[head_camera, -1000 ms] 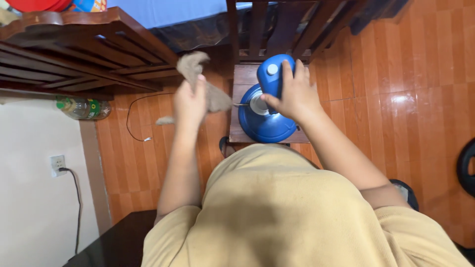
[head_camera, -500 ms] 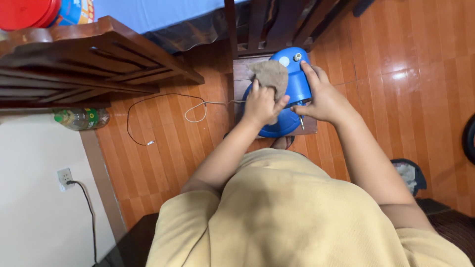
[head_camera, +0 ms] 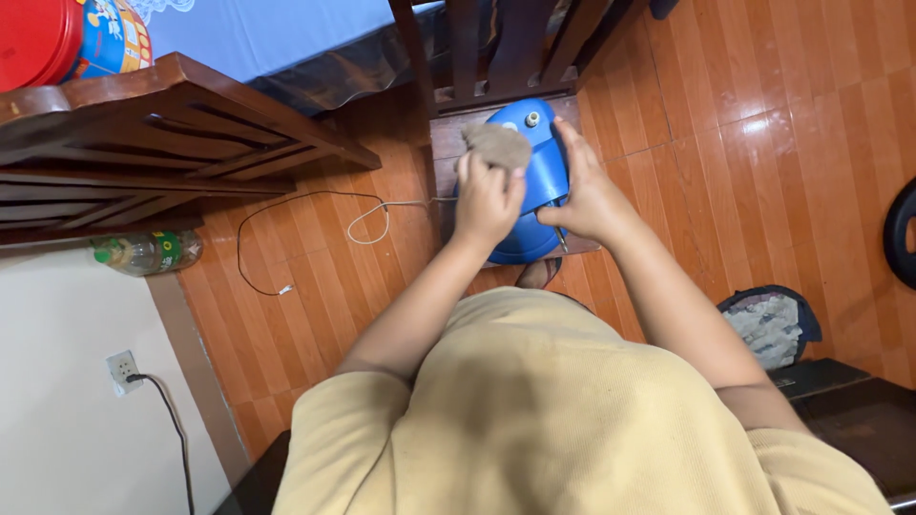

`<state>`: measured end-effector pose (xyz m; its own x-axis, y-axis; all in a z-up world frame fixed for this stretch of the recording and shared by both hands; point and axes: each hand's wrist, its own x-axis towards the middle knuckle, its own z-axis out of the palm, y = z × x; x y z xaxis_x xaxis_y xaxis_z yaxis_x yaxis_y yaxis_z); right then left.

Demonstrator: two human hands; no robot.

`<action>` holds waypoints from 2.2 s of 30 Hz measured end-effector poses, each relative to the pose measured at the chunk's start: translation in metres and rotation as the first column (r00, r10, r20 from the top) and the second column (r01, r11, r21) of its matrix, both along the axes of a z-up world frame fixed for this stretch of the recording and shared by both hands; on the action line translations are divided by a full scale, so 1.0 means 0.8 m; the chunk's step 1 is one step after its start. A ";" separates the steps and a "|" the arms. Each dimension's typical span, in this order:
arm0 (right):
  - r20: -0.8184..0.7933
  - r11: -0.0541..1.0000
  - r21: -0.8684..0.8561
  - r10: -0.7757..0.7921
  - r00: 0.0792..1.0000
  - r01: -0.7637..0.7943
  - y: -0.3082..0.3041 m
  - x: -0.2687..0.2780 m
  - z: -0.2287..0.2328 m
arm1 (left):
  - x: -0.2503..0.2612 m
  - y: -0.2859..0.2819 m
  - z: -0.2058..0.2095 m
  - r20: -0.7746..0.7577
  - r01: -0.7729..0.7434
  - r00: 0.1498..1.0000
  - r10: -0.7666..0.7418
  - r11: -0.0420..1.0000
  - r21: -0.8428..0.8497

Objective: The person disassembles a blue and white electric fan by removing the front grille, fan blades, and rear grille. They then wipe the fan motor housing and base with a cloth. The video ends before the fan is reassembled.

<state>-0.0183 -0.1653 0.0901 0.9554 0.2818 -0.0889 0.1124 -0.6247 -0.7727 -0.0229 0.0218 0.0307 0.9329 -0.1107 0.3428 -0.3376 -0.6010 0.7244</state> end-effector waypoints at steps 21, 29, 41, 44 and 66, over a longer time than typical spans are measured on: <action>-0.066 0.987 -0.019 0.160 0.985 -0.162 -0.016 0.024 0.010 | 0.116 0.027 -0.057 -0.182 0.267 0.921 -0.344 0.899 -0.348; -0.078 0.982 -0.004 0.188 0.979 -0.188 -0.006 0.025 0.018 | 0.106 0.037 -0.080 -0.070 0.052 0.995 -0.078 0.950 -0.309; -0.130 0.966 0.013 0.257 0.958 -0.257 -0.024 0.035 0.021 | 0.102 0.058 -0.104 -0.541 -0.379 0.831 -0.130 0.579 -0.722; -0.227 0.954 0.062 0.301 0.926 -0.295 -0.022 0.044 0.041 | 0.089 0.087 -0.102 -0.253 -0.174 0.961 0.113 0.956 -0.237; -0.365 0.996 -0.091 -0.040 0.930 0.008 -0.060 -0.016 -0.172 | 0.104 0.057 -0.029 -0.748 -0.093 0.531 -0.397 0.851 -0.517</action>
